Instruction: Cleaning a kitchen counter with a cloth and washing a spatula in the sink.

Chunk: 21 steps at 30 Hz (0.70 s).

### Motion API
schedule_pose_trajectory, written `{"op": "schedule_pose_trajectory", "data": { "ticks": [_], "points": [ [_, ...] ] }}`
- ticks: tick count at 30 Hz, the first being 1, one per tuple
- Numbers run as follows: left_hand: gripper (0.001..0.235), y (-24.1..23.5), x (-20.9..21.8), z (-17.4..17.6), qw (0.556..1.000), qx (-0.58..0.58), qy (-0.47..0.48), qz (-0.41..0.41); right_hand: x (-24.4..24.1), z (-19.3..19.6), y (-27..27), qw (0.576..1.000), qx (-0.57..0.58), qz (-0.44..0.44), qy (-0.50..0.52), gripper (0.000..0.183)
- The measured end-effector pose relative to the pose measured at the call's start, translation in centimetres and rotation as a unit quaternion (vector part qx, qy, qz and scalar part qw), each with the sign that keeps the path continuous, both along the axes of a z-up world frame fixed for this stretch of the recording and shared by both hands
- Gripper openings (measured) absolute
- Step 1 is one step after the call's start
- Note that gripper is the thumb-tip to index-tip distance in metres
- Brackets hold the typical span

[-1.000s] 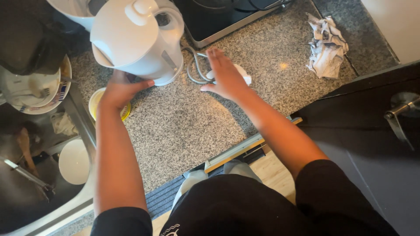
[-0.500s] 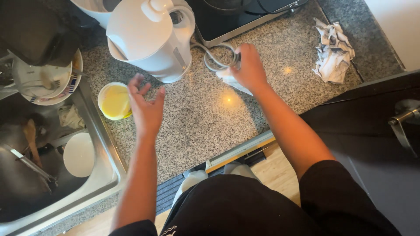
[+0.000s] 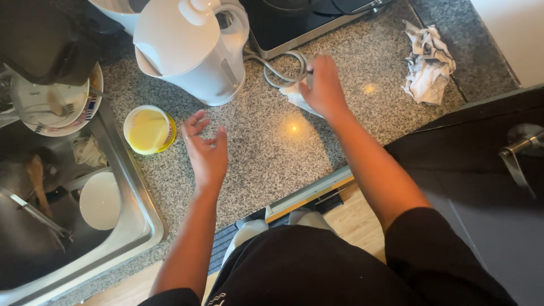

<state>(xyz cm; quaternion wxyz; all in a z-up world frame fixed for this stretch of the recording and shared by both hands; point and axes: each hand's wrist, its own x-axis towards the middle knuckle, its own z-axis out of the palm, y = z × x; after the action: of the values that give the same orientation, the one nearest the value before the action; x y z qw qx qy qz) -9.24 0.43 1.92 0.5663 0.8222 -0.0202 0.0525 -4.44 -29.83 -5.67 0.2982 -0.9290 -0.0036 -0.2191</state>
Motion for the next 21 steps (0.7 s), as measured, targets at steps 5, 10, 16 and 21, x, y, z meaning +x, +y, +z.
{"op": "schedule_pose_trajectory", "data": {
  "ticks": [5,10,16,21],
  "points": [
    [0.047,0.0,-1.3,-1.1,1.0,-0.017,0.001,0.006,-5.8,0.7,2.6,0.994,-0.107,0.017,0.009,0.045],
    [0.047,-0.1,-2.5,-1.2,1.0,-0.004,0.002,-0.021,-11.8,0.2,8.9,0.986,-0.141,0.068,0.06,0.047],
    [0.047,-1.7,-2.9,-0.9,0.994,0.051,-0.061,-0.079,-14.7,-1.9,8.8,0.971,-0.099,0.218,-0.01,0.047],
    [0.047,-0.4,-3.7,-0.3,0.987,0.093,-0.095,-0.086,-13.2,-3.2,-4.6,0.986,-0.133,0.076,0.07,0.039]
  ]
}}
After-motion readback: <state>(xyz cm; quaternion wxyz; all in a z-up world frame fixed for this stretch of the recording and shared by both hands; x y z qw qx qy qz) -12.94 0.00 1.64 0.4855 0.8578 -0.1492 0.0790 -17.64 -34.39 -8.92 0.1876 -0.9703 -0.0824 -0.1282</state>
